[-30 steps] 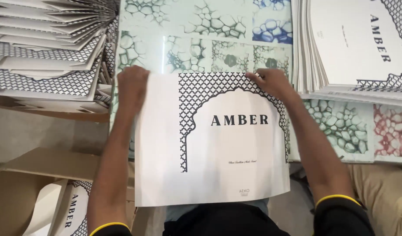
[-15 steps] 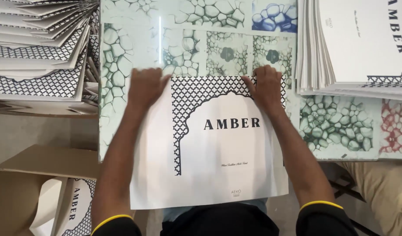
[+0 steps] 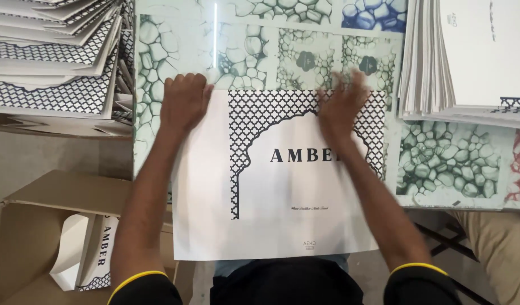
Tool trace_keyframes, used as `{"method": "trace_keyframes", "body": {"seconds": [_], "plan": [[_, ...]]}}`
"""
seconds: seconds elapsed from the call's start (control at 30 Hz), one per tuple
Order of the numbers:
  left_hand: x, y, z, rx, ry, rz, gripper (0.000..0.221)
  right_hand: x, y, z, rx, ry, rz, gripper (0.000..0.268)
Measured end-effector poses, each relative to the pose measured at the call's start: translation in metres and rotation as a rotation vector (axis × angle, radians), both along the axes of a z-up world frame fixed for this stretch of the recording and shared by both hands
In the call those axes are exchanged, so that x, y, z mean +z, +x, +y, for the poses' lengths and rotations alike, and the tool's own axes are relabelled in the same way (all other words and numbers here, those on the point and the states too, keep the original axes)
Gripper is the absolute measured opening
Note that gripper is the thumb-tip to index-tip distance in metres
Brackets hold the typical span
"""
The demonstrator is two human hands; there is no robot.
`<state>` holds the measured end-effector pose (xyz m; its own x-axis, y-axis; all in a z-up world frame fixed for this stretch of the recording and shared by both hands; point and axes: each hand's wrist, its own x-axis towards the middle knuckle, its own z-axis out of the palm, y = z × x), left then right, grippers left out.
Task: The person picks up a printed paper sheet from a stack, opens it into a box shape by hand, and folds the pre-creased flaps inward to form the packaging base and sides.
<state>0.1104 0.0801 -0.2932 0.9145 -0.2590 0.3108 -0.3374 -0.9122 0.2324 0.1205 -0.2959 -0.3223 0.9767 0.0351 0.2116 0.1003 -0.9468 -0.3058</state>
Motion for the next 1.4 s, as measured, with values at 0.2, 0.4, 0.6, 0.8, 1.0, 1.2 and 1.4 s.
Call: {"method": "trace_keyframes", "body": {"seconds": [0.2,0.4,0.6,0.8,1.0,1.2,1.4], "plan": [[0.003,0.005,0.016,0.060,-0.040,0.093,0.030,0.034,-0.020,0.101,0.401,-0.150,-0.201,0.060],[0.021,0.006,0.048,0.044,-0.219,-0.042,0.050,0.055,-0.008,0.076,0.452,0.222,0.051,0.040],[0.005,0.005,0.000,-0.043,-2.255,0.424,0.049,0.058,0.014,0.060,0.391,0.878,0.169,0.023],[0.010,-0.002,-0.016,-0.272,-2.338,0.365,0.053,0.085,0.004,0.041,0.363,0.873,0.164,0.022],[0.076,-0.014,-0.009,0.211,-1.761,0.499,0.033,0.100,0.000,0.050,0.340,0.400,-0.103,0.021],[0.052,-0.009,0.018,0.073,-1.274,0.558,0.042,0.060,0.011,0.062,0.359,0.349,-0.066,0.025],[-0.001,0.002,0.029,0.469,-1.119,0.456,0.057,0.114,-0.009,0.069,0.379,0.438,-0.093,0.029]]}}
